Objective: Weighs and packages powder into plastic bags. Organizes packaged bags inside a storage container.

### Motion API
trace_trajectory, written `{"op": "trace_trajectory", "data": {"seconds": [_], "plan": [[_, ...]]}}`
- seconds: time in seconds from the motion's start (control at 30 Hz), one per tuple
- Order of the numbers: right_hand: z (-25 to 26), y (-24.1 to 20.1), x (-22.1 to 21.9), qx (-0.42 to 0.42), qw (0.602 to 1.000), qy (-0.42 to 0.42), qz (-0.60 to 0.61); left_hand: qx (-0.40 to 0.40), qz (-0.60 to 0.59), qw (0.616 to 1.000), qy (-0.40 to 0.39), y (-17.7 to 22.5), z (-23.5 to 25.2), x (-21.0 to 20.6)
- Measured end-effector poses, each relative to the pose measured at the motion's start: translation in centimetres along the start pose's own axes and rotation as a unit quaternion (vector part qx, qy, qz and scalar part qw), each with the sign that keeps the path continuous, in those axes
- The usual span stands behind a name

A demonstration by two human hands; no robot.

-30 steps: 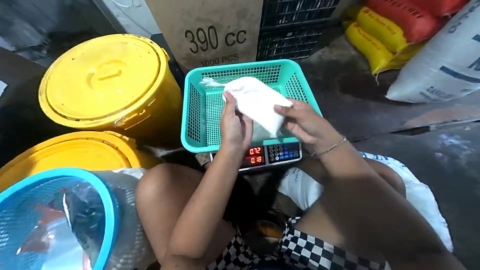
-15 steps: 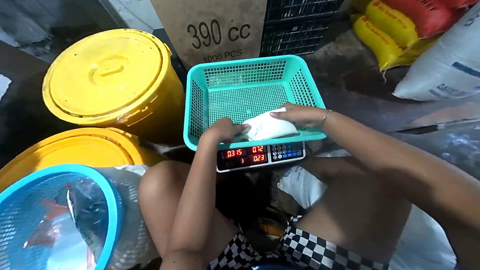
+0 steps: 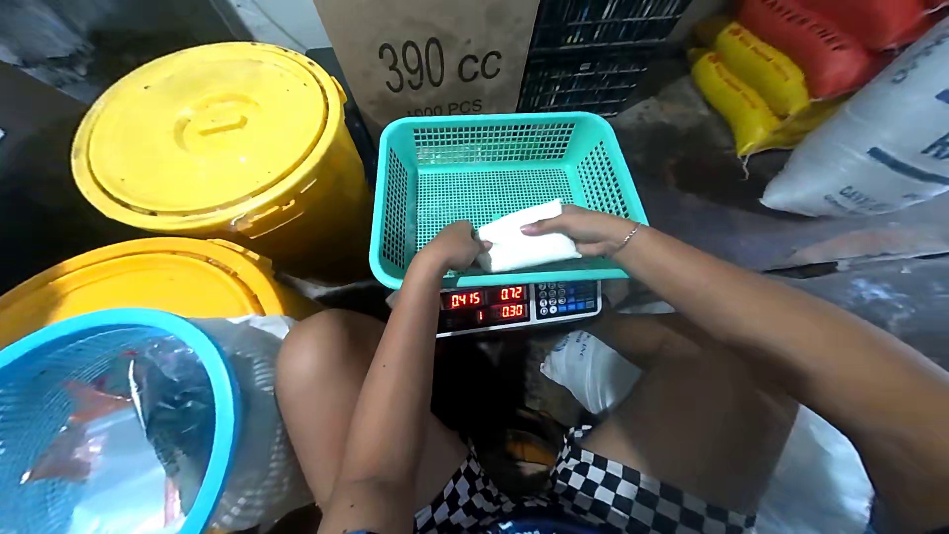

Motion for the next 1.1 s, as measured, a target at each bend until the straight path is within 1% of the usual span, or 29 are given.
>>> {"op": "trace_trajectory", "data": {"seconds": [0.07,0.1,0.13,0.17,0.2,0.23,0.27,0.3,0.33,0.37,0.4,0.43,0.47,0.5,0.53,0.6,0.63,0.67,0.7,0.73,0.77,0.8,0.87,0.93,1.0,1.03,1.1], "plan": [[-1.4,-2.0,0.2,0.049,0.99,0.102,-0.081,-0.055,-0.031,0.995,0.075,0.6,-0.5,1.1],[-2.6,-3.5,0.2,0.092,0.974,0.155,-0.137,-0.089,-0.066,0.984,0.139,1.1,-1.2,1.6],[-4.1,-5.2,0.1,0.153,0.947,0.205,-0.194,-0.127,-0.112,0.959,0.226,1.7,-2.4,1.9],[-5.9,-6.8,-0.3,0.229,0.906,0.249,-0.254,-0.166,-0.168,0.918,0.318,2.5,-3.9,1.9],[-7.9,-8.2,-1.1,0.313,0.849,0.288,-0.312,-0.21,-0.233,0.871,0.377,3.4,-5.5,1.4],[-9.8,-9.2,-2.1,0.397,0.781,0.321,-0.361,-0.258,-0.307,0.83,0.387,4.5,-6.7,0.3],[-11.5,-9.8,-3.1,0.469,0.711,0.34,-0.398,-0.302,-0.379,0.805,0.342,5.7,-7.7,-1.1],[-12.9,-10.0,-4.1,0.523,0.651,0.344,-0.429,-0.343,-0.442,0.784,0.27,7.0,-8.4,-2.3],[-13.9,-9.6,-5.0,0.556,0.607,0.335,-0.459,-0.386,-0.492,0.757,0.189,8.4,-8.8,-3.3],[-14.5,-8.7,-5.9,0.571,0.581,0.313,-0.487,-0.422,-0.53,0.725,0.123,9.4,-9.1,-3.9],[-14.8,-7.6,-6.6,0.578,0.568,0.284,-0.513,-0.437,-0.563,0.695,0.091,9.8,-9.1,-4.2],[-14.8,-6.3,-7.1,0.575,0.567,0.252,-0.533,-0.427,-0.592,0.678,0.093,9.7,-8.9,-4.5],[-14.8,-5.0,-7.5,0.564,0.578,0.226,-0.545,-0.423,-0.603,0.668,0.108,9.4,-8.7,-4.8],[-14.9,-3.8,-7.7,0.556,0.602,0.211,-0.533,-0.418,-0.601,0.668,0.132,9.1,-8.4,-5.2],[-15.1,-3.0,-7.4,0.551,0.641,0.207,-0.492,-0.418,-0.59,0.673,0.154,8.9,-8.3,-5.5],[-15.5,-2.2,-6.0,0.514,0.748,0.237,-0.347,-0.429,-0.534,0.703,0.19,9.2,-8.5,-6.0],[-15.4,-2.0,-5.2,0.473,0.805,0.249,-0.259,-0.443,-0.5,0.717,0.203,9.5,-8.7,-6.2],[-14.9,-1.7,-4.5,0.415,0.86,0.244,-0.169,-0.452,-0.482,0.722,0.206,9.8,-8.9,-6.5],[-14.4,-1.2,-4.1,0.357,0.903,0.222,-0.092,-0.454,-0.477,0.726,0.197,10.1,-9.0,-6.8],[-14.2,-0.8,-3.8,0.319,0.928,0.192,-0.033,-0.447,-0.479,0.733,0.183,10.3,-8.9,-7.3],[-14.0,-0.5,-3.7,0.297,0.941,0.162,0.008,-0.432,-0.49,0.739,0.164,10.4,-8.7,-7.6],[-13.9,-0.4,-3.8,0.282,0.95,0.136,0.018,-0.405,-0.509,0.745,0.145,10.2,-8.4,-7.9],[-13.8,0.0,-4.2,0.253,0.962,0.105,-0.002,-0.35,-0.54,0.757,0.111,9.8,-7.5,-8.3],[-13.6,0.6,-4.2,0.241,0.968,0.069,-0.033,-0.333,-0.528,0.774,0.105,9.8,-6.8,-8.1],[-14.1,1.1,-4.0,0.235,0.966,0.057,-0.086,-0.325,-0.481,0.804,0.13,10.1,-6.6,-7.7],[-14.7,1.3,-4.1,0.236,0.961,0.068,-0.123,-0.311,-0.443,0.829,0.139,10.3,-6.7,-7.6],[-16.0,1.9,-3.9,0.242,0.95,0.089,-0.176,-0.282,-0.371,0.876,0.123,10.7,-7.3,-8.5]]}}
Point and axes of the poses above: each hand's wrist, its own z-axis towards the middle knuckle, its own x-axis out of the back of the hand, y = z × x, the point moved 7 cm from there along z, towards the middle knuckle, and after that the axes turned 12 degrees about -y, right-handed, at the moved point
